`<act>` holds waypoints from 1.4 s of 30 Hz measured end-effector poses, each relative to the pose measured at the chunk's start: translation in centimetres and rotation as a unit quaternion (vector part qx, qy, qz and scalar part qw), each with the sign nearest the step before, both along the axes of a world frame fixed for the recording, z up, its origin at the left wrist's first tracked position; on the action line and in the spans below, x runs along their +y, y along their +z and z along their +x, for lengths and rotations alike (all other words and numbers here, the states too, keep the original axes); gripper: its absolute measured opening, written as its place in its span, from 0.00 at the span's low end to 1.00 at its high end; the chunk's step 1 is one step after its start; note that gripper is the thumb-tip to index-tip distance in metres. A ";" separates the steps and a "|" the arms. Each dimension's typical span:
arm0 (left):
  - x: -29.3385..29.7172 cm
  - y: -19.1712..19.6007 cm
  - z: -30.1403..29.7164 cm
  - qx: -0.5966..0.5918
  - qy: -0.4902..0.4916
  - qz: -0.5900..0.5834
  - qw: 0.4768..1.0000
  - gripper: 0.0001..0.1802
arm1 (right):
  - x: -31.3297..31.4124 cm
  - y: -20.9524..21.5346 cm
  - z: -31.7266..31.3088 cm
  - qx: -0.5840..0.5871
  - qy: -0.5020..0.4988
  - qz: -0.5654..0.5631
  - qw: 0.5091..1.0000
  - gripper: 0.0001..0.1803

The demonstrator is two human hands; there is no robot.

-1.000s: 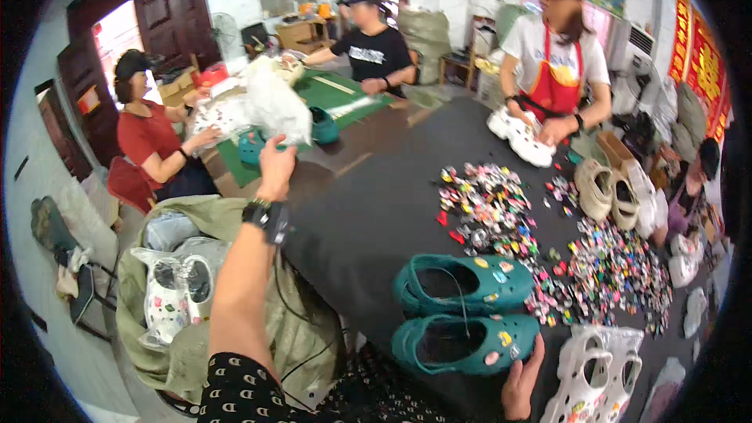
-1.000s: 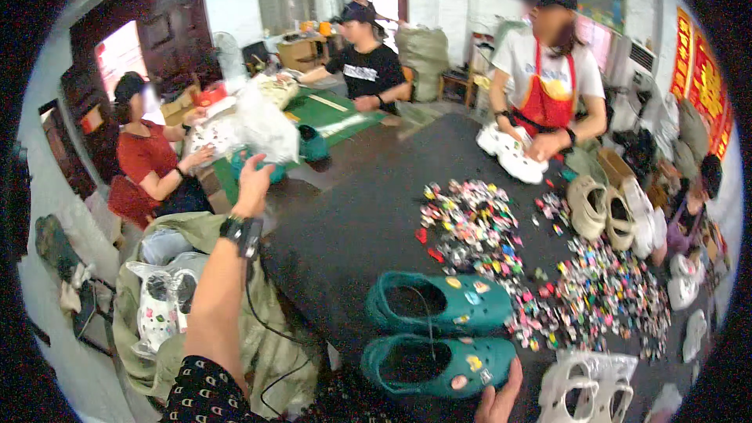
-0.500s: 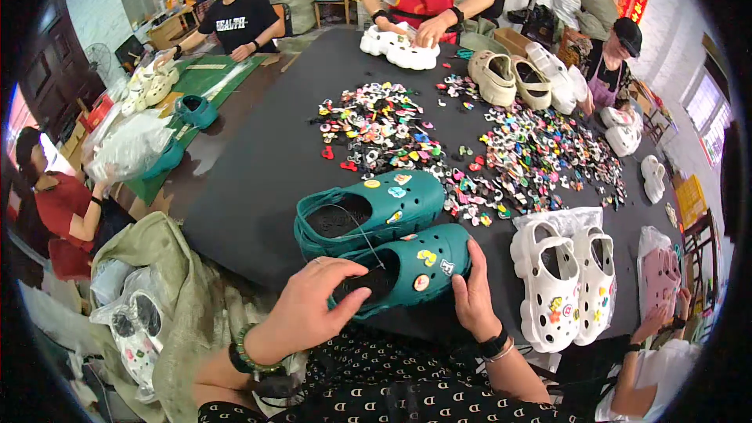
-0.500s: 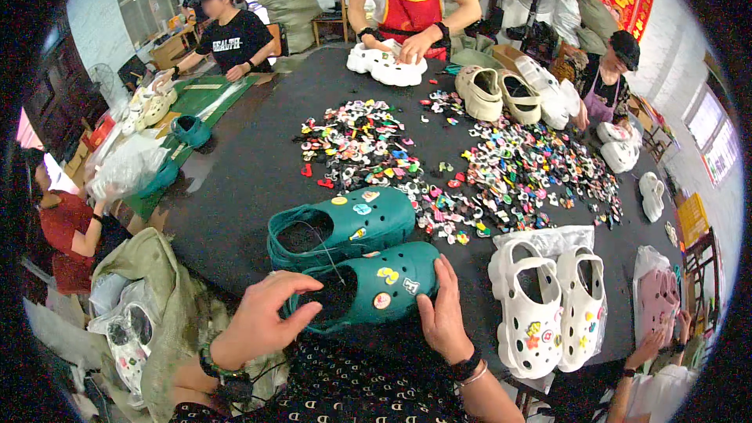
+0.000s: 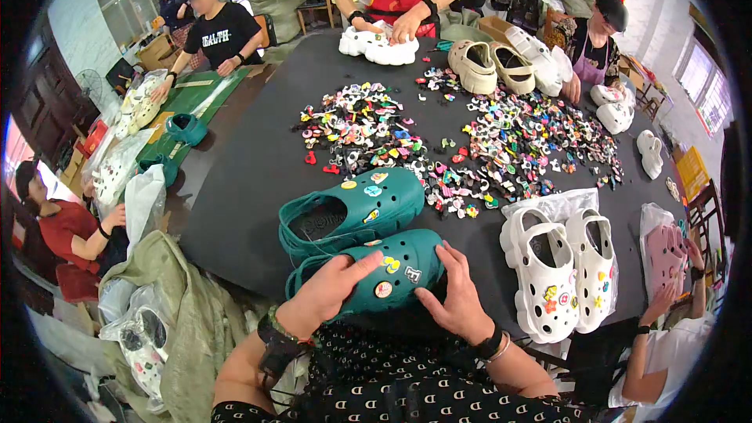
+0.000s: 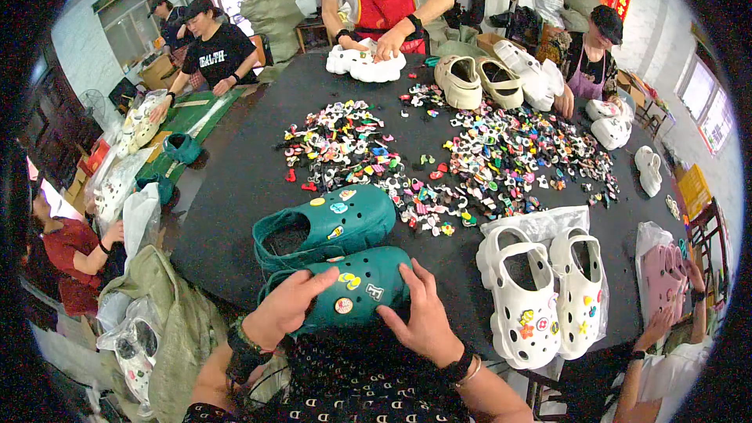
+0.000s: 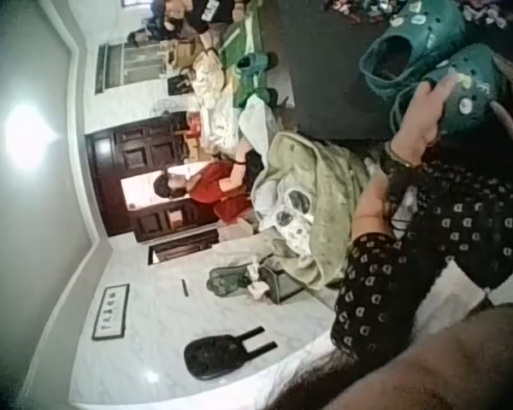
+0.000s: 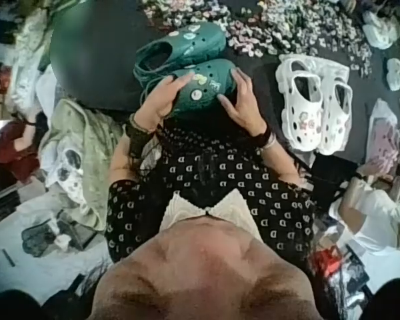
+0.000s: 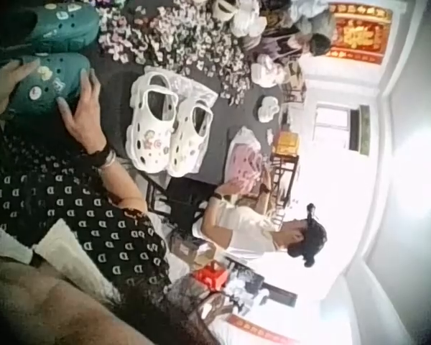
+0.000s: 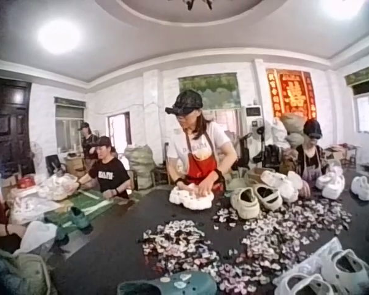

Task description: Attaching decorative charms and accessories to clogs and preparing them for packaging.

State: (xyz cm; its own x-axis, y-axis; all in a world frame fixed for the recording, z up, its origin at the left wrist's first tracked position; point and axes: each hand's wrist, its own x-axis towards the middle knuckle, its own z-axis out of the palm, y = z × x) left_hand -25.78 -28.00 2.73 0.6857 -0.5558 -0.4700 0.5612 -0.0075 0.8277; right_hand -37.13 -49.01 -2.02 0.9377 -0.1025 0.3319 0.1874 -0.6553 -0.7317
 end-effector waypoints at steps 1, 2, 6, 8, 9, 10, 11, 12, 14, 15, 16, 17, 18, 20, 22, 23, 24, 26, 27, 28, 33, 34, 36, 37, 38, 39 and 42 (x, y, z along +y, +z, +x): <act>-0.3 0.3 0.3 0.086 0.026 -0.012 0.996 0.26 | 0.0 0.0 0.0 -0.009 -0.003 -0.006 1.000 0.42; -0.6 0.9 0.3 0.098 0.035 -0.016 0.994 0.24 | -0.2 0.0 0.1 -0.002 -0.008 -0.014 1.000 0.42; -0.6 1.2 0.5 0.080 0.025 -0.058 0.995 0.20 | -0.5 0.7 0.3 0.006 0.001 -0.031 0.999 0.41; -0.2 0.9 0.8 0.061 0.019 -0.056 0.996 0.19 | -0.4 1.2 0.4 0.007 0.010 -0.047 0.999 0.41; -0.1 0.9 1.1 0.039 0.012 -0.056 0.998 0.19 | -0.2 1.2 0.5 0.005 0.018 -0.064 0.998 0.40; 0.0 1.5 1.1 0.016 0.012 -0.036 0.999 0.18 | 0.0 1.1 0.5 0.005 0.017 -0.063 0.998 0.40; 0.2 1.7 1.4 0.016 0.011 -0.036 0.999 0.18 | 0.2 0.9 0.7 0.013 0.020 -0.038 0.999 0.40; 0.5 1.7 1.6 -0.014 -0.004 -0.033 0.999 0.18 | 0.5 0.9 0.8 0.020 0.022 -0.014 0.999 0.40; 1.0 1.8 2.2 -0.036 -0.026 -0.040 0.998 0.18 | 1.0 1.6 0.8 0.027 0.013 -0.029 0.999 0.39; 1.5 1.4 2.5 -0.040 -0.023 -0.042 0.998 0.18 | 1.2 2.0 1.1 0.030 0.009 -0.043 0.999 0.37; 1.9 0.7 2.9 -0.022 -0.016 -0.036 0.999 0.19 | 1.0 2.4 1.3 0.026 0.012 -0.046 0.999 0.37; 2.3 0.4 3.0 -0.004 -0.009 -0.030 0.999 0.20 | 0.6 2.8 1.7 0.022 0.022 -0.058 0.998 0.34; 2.2 0.6 2.3 -0.029 0.014 -0.017 0.999 0.19 | 0.3 3.2 2.2 0.018 0.033 -0.070 0.997 0.30; 2.3 1.0 1.8 -0.108 0.011 0.052 0.993 0.17 | -0.2 5.0 3.4 0.053 0.032 -0.076 0.995 0.26; 2.1 0.6 2.1 -0.357 -0.027 0.213 0.909 0.21 | -1.3 5.8 4.7 0.028 0.010 -0.100 0.995 0.16; 2.2 0.6 2.0 -0.361 -0.023 0.210 0.909 0.21 | -1.9 5.3 6.1 -0.050 0.003 -0.090 0.995 0.15; 2.1 1.8 1.4 -0.438 -0.026 0.296 0.848 0.23 | -2.2 5.9 7.4 -0.049 -0.005 -0.080 0.996 0.15; 2.6 2.4 1.1 -0.588 0.024 0.359 0.725 0.26 | -2.3 6.8 10.5 -0.069 0.016 -0.069 0.995 0.16; 2.9 2.7 1.3 -0.589 0.033 0.361 0.722 0.26 | -2.3 7.1 12.1 -0.090 0.040 -0.072 0.992 0.17; 2.9 3.2 1.6 -0.618 0.075 0.365 0.692 0.25 | -2.4 7.6 13.5 -0.093 0.063 -0.083 0.990 0.19; 2.8 3.5 4.9 -0.649 0.180 0.272 0.687 0.15 | -3.9 8.1 19.4 0.064 0.167 0.002 0.984 0.28; 2.2 2.6 5.8 -0.629 0.177 0.258 0.712 0.16 | -4.0 8.2 20.2 0.101 0.184 0.018 0.978 0.28; 1.4 2.1 6.9 -0.562 0.139 0.269 0.770 0.21 | -4.4 7.9 22.0 0.149 0.229 0.012 0.962 0.29; 1.2 2.2 7.6 -0.526 0.094 0.279 0.798 0.25 | -4.7 7.2 23.1 0.161 0.253 -0.007 0.954 0.29; 0.7 2.4 8.2 -0.483 0.039 0.288 0.826 0.29 | -5.3 6.0 24.2 0.193 0.277 0.017 0.941 0.27; 0.5 1.3 9.0 -0.454 0.029 0.302 0.838 0.30 | -4.8 6.1 24.5 0.246 0.280 0.044 0.927 0.25; -0.5 -0.3 11.0 -0.417 0.020 0.269 0.868 0.31 | -3.6 7.3 24.7 0.284 0.301 0.069 0.908 0.21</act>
